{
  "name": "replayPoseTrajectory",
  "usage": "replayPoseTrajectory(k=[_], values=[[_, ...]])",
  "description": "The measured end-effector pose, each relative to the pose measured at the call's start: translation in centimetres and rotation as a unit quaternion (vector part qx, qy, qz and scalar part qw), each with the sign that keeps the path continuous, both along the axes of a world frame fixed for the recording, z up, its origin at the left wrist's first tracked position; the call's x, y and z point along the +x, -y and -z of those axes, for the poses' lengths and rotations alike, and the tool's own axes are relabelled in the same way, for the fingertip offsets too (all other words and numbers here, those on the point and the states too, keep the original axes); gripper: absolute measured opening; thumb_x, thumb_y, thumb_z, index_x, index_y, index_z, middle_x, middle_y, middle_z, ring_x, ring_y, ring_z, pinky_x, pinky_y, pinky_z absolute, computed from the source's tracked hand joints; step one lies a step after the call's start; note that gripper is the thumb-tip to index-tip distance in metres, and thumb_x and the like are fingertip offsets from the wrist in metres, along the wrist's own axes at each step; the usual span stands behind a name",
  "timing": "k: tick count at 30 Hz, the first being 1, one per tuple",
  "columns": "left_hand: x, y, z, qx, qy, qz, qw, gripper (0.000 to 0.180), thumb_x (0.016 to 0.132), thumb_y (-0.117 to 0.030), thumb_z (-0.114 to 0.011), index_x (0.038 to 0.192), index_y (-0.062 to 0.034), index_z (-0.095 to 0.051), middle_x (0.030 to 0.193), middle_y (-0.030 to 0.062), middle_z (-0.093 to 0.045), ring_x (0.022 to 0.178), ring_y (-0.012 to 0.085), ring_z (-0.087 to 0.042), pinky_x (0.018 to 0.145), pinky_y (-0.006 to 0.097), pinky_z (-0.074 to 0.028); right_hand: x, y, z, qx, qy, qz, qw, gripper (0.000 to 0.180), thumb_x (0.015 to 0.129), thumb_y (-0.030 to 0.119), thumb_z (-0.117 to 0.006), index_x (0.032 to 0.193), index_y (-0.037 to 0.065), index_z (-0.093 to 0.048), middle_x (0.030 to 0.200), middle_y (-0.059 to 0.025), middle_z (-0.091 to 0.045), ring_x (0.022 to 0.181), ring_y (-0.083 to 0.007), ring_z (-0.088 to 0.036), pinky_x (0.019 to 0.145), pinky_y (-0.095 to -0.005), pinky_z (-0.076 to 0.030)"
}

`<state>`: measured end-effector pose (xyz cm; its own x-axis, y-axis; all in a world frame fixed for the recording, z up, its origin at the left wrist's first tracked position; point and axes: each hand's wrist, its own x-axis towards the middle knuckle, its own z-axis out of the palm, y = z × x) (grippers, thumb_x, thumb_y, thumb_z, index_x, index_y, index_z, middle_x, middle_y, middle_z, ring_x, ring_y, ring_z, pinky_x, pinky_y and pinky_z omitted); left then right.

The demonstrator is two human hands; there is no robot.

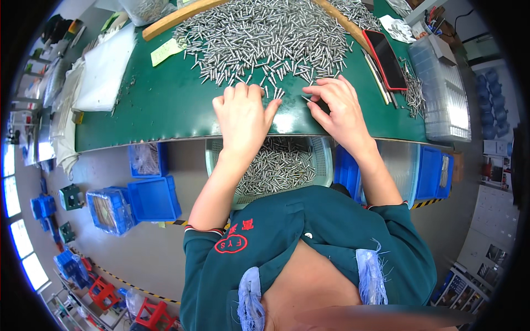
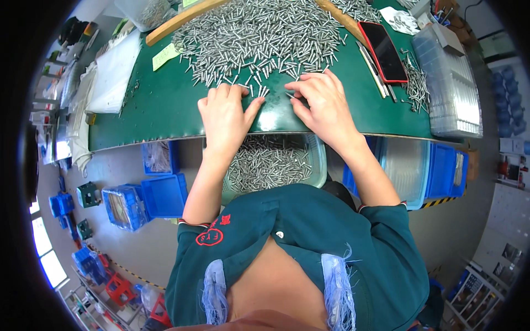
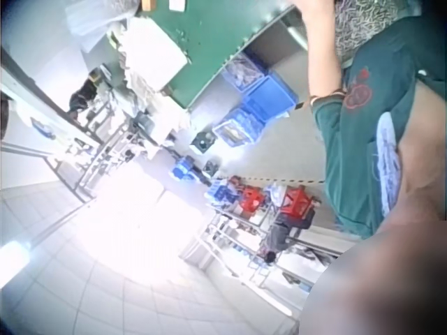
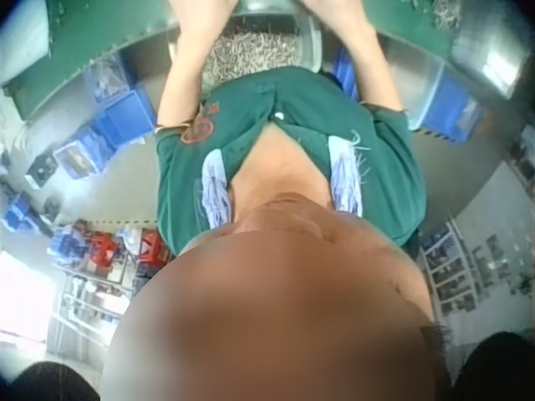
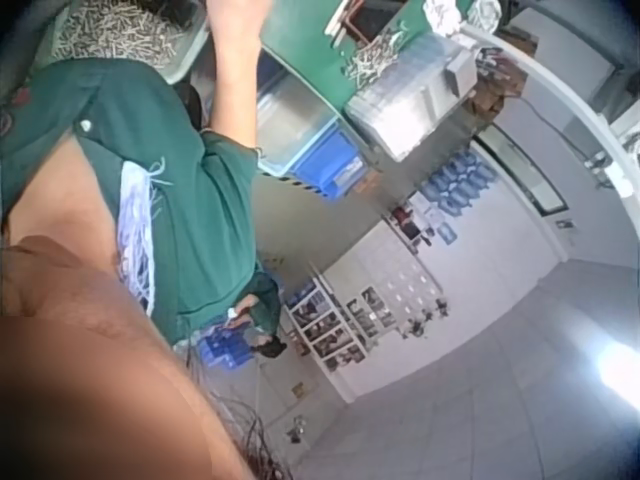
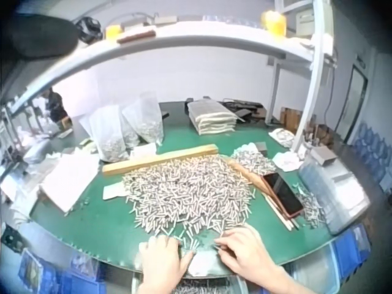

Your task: Sorting and inspecting small metal pins at a manufacturing workbench.

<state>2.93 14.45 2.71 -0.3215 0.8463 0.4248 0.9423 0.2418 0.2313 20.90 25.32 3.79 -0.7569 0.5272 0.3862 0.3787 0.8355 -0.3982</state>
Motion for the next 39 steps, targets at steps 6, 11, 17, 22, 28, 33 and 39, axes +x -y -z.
replayPoseTrajectory(k=[6, 11, 17, 22, 28, 33, 39], values=[[0.9, -1.3, -0.1, -0.014, 0.006, 0.068, 0.998, 0.024, 0.078, -0.029, -0.075, 0.095, -0.0128, -0.068, 0.089, 0.0026, -0.058, 0.089, 0.0225, -0.054, 0.077, 0.039, -0.038, 0.2, -0.6, 0.3, 0.010, -0.019, 0.011, 1.000, 0.025, 0.082, 0.012, -0.069, 0.107, 0.011, -0.066, 0.095, -0.0037, -0.064, 0.113, -0.0240, -0.056, 0.108, -0.0516, -0.033], [0.1, -1.4, -0.3, -0.028, 0.052, 0.170, 0.984, 0.017, 0.080, -0.017, -0.071, 0.096, -0.0181, -0.069, 0.088, -0.0003, -0.056, 0.089, 0.0217, -0.052, 0.079, 0.037, -0.038, -0.4, -1.8, 0.9, 0.026, -0.021, 0.005, 0.999, 0.023, 0.082, 0.011, -0.068, 0.104, 0.010, -0.066, 0.098, -0.0059, -0.064, 0.112, -0.0256, -0.056, 0.106, -0.0472, -0.036], [-0.2, -0.6, -0.5, -0.026, 0.062, 0.165, 0.984, 0.015, 0.084, -0.017, -0.068, 0.099, -0.0147, -0.068, 0.089, 0.0011, -0.059, 0.089, 0.0227, -0.054, 0.078, 0.037, -0.039, -1.2, -1.8, 0.7, 0.020, -0.009, -0.062, 0.998, 0.018, 0.079, 0.011, -0.070, 0.096, 0.009, -0.070, 0.097, -0.0081, -0.064, 0.110, -0.0266, -0.057, 0.098, -0.0414, -0.042], [0.2, 0.4, -0.6, -0.056, 0.062, 0.138, 0.987, 0.014, 0.084, -0.017, -0.068, 0.097, -0.0136, -0.067, 0.088, 0.0014, -0.060, 0.087, 0.0233, -0.054, 0.077, 0.037, -0.039, -1.0, -1.1, 0.4, 0.001, 0.004, -0.079, 0.997, 0.019, 0.078, 0.015, -0.072, 0.096, 0.008, -0.070, 0.099, -0.0081, -0.065, 0.111, -0.0269, -0.056, 0.099, -0.0420, -0.041], [0.3, 1.3, -0.6, -0.035, 0.087, 0.165, 0.982, 0.018, 0.082, -0.017, -0.070, 0.099, -0.0124, -0.065, 0.091, 0.0010, -0.061, 0.086, 0.0231, -0.054, 0.076, 0.038, -0.038, -1.2, -0.6, 0.2, -0.021, 0.016, -0.115, 0.993, 0.027, 0.077, 0.017, -0.075, 0.102, 0.009, -0.068, 0.105, -0.0093, -0.063, 0.116, -0.0293, -0.054, 0.100, -0.0427, -0.041], [0.5, 1.4, -0.4, -0.025, 0.105, 0.165, 0.980, 0.022, 0.080, -0.017, -0.072, 0.098, -0.0108, -0.062, 0.089, 0.0007, -0.060, 0.087, 0.0225, -0.053, 0.077, 0.038, -0.038, -1.8, -0.2, -0.4, -0.065, 0.056, -0.107, 0.990, 0.027, 0.081, 0.020, -0.072, 0.105, 0.010, -0.067, 0.105, -0.0039, -0.062, 0.101, -0.0251, -0.058, 0.090, -0.0383, -0.046], [0.7, 1.2, -0.1, -0.006, 0.071, 0.150, 0.986, 0.018, 0.080, -0.015, -0.072, 0.092, -0.0107, -0.059, 0.087, 0.0008, -0.059, 0.086, 0.0223, -0.053, 0.076, 0.038, -0.037, -1.6, -0.3, 0.0, -0.024, 0.048, -0.111, 0.992, 0.024, 0.083, 0.021, -0.070, 0.104, 0.011, -0.067, 0.101, -0.0026, -0.061, 0.092, -0.0241, -0.061, 0.081, -0.0359, -0.050]])
